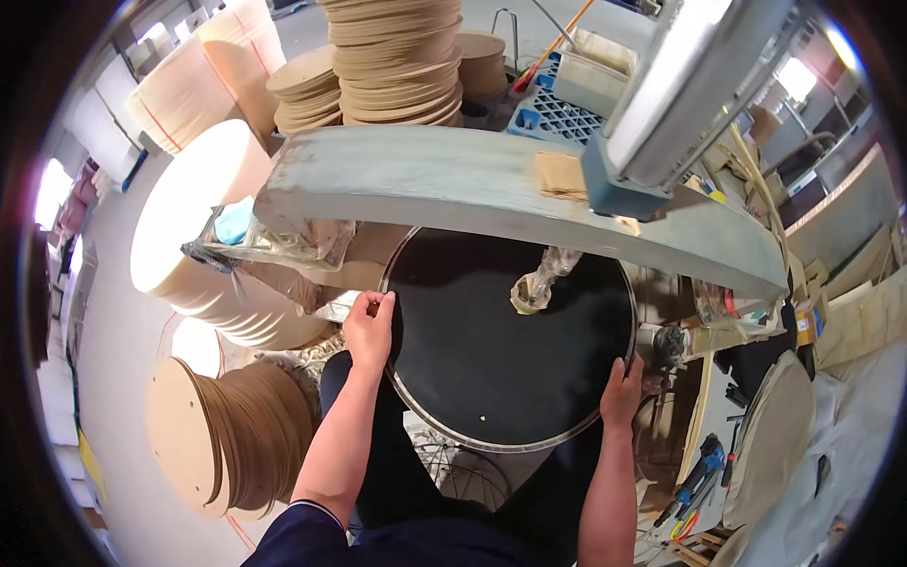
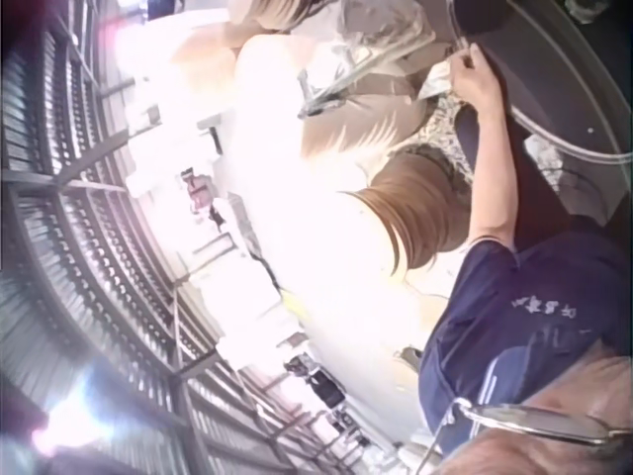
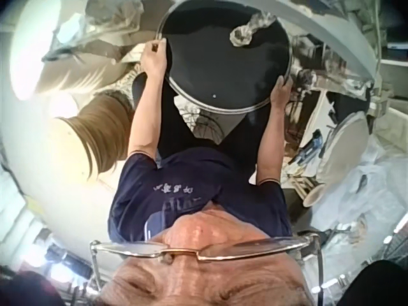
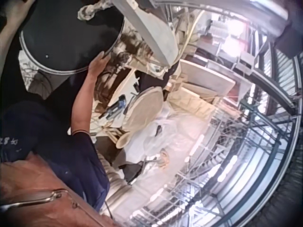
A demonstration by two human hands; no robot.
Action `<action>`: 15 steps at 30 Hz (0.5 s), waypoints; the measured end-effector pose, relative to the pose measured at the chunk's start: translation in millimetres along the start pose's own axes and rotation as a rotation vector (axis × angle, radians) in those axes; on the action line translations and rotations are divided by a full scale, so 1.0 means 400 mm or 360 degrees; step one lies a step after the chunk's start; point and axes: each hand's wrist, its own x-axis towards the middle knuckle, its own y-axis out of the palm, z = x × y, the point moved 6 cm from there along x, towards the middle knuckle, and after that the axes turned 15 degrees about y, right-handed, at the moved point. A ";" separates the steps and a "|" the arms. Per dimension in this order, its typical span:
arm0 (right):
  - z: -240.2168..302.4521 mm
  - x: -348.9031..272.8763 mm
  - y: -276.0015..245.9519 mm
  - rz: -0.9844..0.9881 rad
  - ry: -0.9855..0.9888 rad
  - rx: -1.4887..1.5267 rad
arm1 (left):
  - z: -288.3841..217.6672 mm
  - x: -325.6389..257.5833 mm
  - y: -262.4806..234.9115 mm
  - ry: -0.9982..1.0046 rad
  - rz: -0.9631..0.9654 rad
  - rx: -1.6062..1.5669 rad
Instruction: Assembling furniture cushions by stapling fabric to round wooden bases and foam inserts.
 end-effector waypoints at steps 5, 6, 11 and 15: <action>-0.001 0.005 0.003 0.0015 0.0030 0.0035 | -0.001 -0.002 -0.007 -0.0046 -0.0005 0.0035; 0.000 0.005 0.003 0.0016 0.0029 0.0027 | -0.002 -0.003 -0.007 -0.0054 -0.0005 0.0033; -0.008 0.016 0.003 0.0027 0.0055 0.0093 | -0.016 0.003 -0.006 -0.0046 -0.0009 0.0046; 0.000 0.024 0.006 0.0029 0.0058 0.0130 | -0.010 0.013 0.001 -0.0052 -0.0015 0.0045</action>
